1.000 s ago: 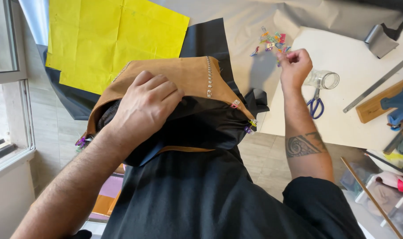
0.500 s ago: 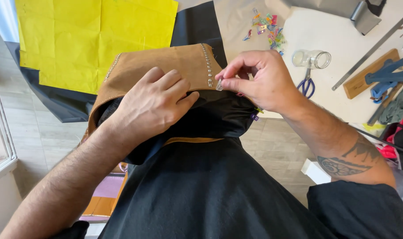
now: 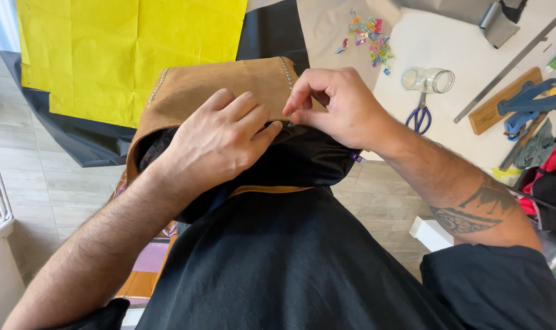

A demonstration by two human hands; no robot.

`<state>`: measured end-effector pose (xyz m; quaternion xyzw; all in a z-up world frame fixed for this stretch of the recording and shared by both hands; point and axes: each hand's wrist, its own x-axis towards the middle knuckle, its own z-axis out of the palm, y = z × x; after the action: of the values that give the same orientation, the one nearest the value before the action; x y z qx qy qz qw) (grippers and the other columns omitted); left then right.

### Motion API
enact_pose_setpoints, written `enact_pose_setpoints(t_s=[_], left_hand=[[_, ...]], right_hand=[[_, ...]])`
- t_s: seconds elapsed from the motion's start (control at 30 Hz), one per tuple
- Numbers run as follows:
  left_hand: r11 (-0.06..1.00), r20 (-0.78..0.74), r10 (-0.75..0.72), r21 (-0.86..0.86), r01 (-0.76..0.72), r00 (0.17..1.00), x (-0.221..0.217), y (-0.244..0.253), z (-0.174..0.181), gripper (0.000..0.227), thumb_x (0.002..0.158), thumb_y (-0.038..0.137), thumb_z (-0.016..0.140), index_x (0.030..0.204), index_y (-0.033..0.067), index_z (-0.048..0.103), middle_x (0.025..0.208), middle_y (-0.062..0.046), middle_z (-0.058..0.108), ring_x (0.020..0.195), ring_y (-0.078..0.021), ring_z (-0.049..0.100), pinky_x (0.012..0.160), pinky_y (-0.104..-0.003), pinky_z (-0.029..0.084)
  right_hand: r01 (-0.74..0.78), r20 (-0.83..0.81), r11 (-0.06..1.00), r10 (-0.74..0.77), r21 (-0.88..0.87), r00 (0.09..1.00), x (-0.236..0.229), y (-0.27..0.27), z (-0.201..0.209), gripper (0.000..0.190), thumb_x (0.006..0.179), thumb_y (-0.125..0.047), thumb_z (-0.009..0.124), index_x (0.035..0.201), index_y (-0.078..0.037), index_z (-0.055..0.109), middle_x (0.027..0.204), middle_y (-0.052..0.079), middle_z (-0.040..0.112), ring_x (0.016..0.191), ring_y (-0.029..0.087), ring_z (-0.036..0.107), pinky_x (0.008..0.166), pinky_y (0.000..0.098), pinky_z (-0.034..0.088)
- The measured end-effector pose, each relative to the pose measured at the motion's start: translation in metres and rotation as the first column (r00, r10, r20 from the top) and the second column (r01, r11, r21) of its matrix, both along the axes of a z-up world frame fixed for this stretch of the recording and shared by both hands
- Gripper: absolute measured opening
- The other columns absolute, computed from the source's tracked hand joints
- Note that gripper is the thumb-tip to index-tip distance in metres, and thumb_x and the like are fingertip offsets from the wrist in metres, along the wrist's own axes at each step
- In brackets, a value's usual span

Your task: Securing the lining of a leather bag using plastic clips

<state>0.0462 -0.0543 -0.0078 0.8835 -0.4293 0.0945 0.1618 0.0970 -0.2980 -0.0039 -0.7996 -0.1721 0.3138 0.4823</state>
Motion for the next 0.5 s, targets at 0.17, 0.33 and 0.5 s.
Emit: enact_pose_setpoints(t_s=[0.17,0.33,0.5], left_hand=[[0.990,-0.093,0.063,-0.117,-0.074,0.994,-0.005,0.031,0.031,0.012,0.105,0.012,0.067,0.115,0.0080,0.070,0.098,-0.004,0.061,0.085,-0.0257,0.058,0.070,-0.039,0.045],[0.853,-0.104,0.428,-0.283,-0.439,0.898,-0.042,0.072,0.067,0.030,0.109,0.015,0.070,0.085,-0.0022,0.070,0.072,-0.010,0.063,0.061,-0.0240,0.056,0.058,-0.038,0.043],[0.831,-0.008,0.557,0.017,-0.557,0.831,-0.095,0.067,0.061,0.037,0.109,0.038,0.063,0.085,0.0096,0.064,0.073,0.000,0.056,0.068,-0.0185,0.057,0.057,-0.033,0.039]], right_hand=[[-0.207,0.256,0.974,0.224,-0.094,0.940,0.001,0.006,0.008,0.023,0.087,-0.011,0.084,0.106,-0.010,0.071,0.099,0.002,0.072,0.087,0.017,0.064,0.087,0.0340,0.049],[-0.351,0.470,0.920,0.390,-0.172,0.792,-0.008,0.026,-0.001,0.035,0.090,-0.033,0.082,0.112,-0.007,0.074,0.108,0.005,0.075,0.101,0.027,0.067,0.085,0.0416,0.046],[-0.374,0.687,0.869,0.487,-0.323,0.540,-0.011,0.058,-0.005,0.025,0.093,-0.030,0.082,0.098,-0.008,0.071,0.093,0.008,0.070,0.084,0.028,0.065,0.068,0.0404,0.047]])
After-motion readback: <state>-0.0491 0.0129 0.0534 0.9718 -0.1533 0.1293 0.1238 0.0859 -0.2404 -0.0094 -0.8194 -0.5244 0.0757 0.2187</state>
